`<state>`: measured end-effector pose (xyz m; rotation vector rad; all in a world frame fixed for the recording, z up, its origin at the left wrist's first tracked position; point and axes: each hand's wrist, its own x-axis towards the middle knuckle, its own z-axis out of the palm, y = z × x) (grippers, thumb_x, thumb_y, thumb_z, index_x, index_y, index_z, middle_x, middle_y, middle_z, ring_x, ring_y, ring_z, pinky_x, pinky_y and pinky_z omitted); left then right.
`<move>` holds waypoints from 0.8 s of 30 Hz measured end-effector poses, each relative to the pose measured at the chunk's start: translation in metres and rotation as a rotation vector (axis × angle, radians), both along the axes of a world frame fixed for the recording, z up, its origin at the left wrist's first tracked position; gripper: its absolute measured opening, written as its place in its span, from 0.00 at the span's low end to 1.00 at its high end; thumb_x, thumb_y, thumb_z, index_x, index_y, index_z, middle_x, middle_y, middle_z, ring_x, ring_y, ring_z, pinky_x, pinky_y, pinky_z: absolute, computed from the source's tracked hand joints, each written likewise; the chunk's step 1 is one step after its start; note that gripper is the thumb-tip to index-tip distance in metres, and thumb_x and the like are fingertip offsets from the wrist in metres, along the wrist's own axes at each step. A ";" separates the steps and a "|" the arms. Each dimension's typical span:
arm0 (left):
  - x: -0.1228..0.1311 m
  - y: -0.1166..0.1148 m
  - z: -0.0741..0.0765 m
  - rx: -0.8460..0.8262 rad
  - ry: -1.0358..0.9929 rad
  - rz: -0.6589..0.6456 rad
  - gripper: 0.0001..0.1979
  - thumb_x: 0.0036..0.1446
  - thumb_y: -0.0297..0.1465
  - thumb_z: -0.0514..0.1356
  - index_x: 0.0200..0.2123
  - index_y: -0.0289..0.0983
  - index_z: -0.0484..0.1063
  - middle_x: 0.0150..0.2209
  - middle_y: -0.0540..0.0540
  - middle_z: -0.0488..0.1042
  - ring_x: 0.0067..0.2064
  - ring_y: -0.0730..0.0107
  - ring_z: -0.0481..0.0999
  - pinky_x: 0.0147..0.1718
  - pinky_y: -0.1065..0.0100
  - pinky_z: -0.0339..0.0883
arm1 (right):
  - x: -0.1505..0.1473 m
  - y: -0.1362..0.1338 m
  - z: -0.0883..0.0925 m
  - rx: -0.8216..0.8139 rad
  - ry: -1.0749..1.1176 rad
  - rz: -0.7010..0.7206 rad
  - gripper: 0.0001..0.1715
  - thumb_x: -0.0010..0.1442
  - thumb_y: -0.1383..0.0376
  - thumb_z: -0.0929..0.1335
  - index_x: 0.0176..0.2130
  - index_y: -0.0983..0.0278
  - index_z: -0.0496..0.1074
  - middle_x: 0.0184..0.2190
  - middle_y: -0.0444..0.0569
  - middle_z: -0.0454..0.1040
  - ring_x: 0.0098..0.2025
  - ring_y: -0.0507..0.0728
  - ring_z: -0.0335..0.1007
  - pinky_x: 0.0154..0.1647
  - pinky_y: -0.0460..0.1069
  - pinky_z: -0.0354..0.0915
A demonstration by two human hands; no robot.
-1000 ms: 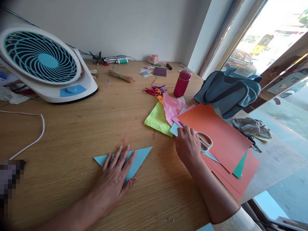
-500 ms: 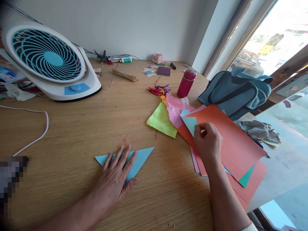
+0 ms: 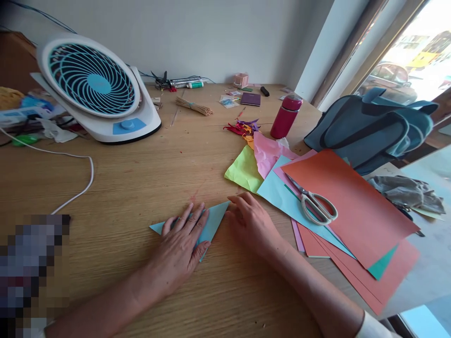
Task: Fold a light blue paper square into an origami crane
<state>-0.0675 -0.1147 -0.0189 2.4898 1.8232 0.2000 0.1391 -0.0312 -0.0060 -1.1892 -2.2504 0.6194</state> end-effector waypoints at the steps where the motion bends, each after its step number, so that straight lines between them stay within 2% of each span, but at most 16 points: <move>1: 0.002 0.000 0.001 -0.006 -0.008 -0.011 0.27 0.71 0.38 0.46 0.68 0.33 0.55 0.71 0.37 0.51 0.70 0.40 0.52 0.56 0.39 0.60 | -0.006 0.000 0.000 0.016 -0.048 0.024 0.17 0.67 0.62 0.65 0.54 0.62 0.68 0.49 0.56 0.69 0.42 0.57 0.71 0.44 0.53 0.71; 3: 0.004 -0.001 0.001 -0.009 -0.025 -0.040 0.26 0.70 0.34 0.47 0.68 0.34 0.56 0.71 0.38 0.52 0.70 0.40 0.51 0.56 0.40 0.60 | -0.014 0.003 0.002 0.057 -0.145 0.037 0.18 0.63 0.60 0.69 0.51 0.64 0.69 0.48 0.58 0.68 0.48 0.62 0.69 0.51 0.58 0.68; 5: 0.005 -0.002 -0.001 -0.002 -0.051 -0.078 0.26 0.69 0.32 0.49 0.68 0.34 0.56 0.71 0.38 0.52 0.70 0.41 0.51 0.58 0.40 0.59 | -0.019 0.007 0.004 0.059 -0.206 0.021 0.16 0.58 0.59 0.72 0.44 0.64 0.70 0.45 0.57 0.67 0.49 0.64 0.68 0.53 0.60 0.67; 8: 0.001 -0.002 -0.007 0.006 -0.107 -0.108 0.28 0.69 0.32 0.50 0.69 0.31 0.51 0.71 0.35 0.51 0.71 0.45 0.51 0.60 0.44 0.59 | -0.021 0.009 0.005 -0.017 -0.198 -0.018 0.16 0.54 0.61 0.74 0.38 0.63 0.66 0.40 0.53 0.69 0.42 0.61 0.69 0.45 0.56 0.68; 11: -0.007 0.000 -0.010 0.033 -0.156 -0.113 0.28 0.69 0.27 0.48 0.70 0.30 0.48 0.71 0.34 0.52 0.71 0.49 0.53 0.60 0.48 0.63 | -0.018 0.010 0.003 -0.182 -0.066 -0.047 0.15 0.55 0.65 0.73 0.39 0.61 0.65 0.36 0.46 0.71 0.31 0.54 0.68 0.34 0.50 0.66; 13: -0.013 0.003 -0.008 0.071 -0.176 -0.130 0.27 0.68 0.25 0.48 0.69 0.31 0.51 0.70 0.35 0.54 0.71 0.51 0.54 0.60 0.50 0.65 | -0.014 0.010 0.001 -0.263 0.044 -0.079 0.14 0.57 0.65 0.71 0.43 0.61 0.66 0.35 0.44 0.71 0.28 0.51 0.65 0.32 0.49 0.63; 15: -0.019 0.006 -0.003 0.119 -0.181 -0.154 0.22 0.68 0.24 0.50 0.64 0.32 0.60 0.69 0.36 0.57 0.70 0.50 0.56 0.59 0.50 0.66 | -0.011 0.010 0.000 -0.297 0.126 -0.125 0.16 0.57 0.64 0.71 0.46 0.60 0.68 0.34 0.43 0.70 0.28 0.52 0.63 0.31 0.49 0.62; 18: -0.026 0.010 0.005 0.173 -0.169 -0.217 0.15 0.67 0.24 0.52 0.54 0.33 0.71 0.63 0.37 0.67 0.63 0.51 0.67 0.54 0.50 0.71 | -0.006 0.012 -0.002 -0.319 0.188 -0.161 0.17 0.58 0.60 0.71 0.47 0.60 0.69 0.30 0.42 0.68 0.28 0.52 0.62 0.29 0.49 0.59; 20: -0.029 0.011 0.008 0.199 -0.160 -0.271 0.14 0.67 0.22 0.52 0.53 0.31 0.72 0.56 0.37 0.73 0.56 0.55 0.72 0.52 0.53 0.74 | -0.004 0.012 -0.004 -0.330 0.210 -0.166 0.16 0.58 0.59 0.71 0.46 0.60 0.71 0.28 0.41 0.67 0.28 0.52 0.61 0.28 0.49 0.58; 24: -0.030 0.014 0.008 0.216 -0.160 -0.333 0.15 0.65 0.20 0.53 0.53 0.29 0.71 0.50 0.38 0.75 0.51 0.60 0.74 0.49 0.60 0.76 | -0.001 0.015 -0.006 -0.376 0.268 -0.156 0.16 0.59 0.57 0.70 0.46 0.61 0.72 0.24 0.40 0.64 0.26 0.53 0.61 0.27 0.49 0.57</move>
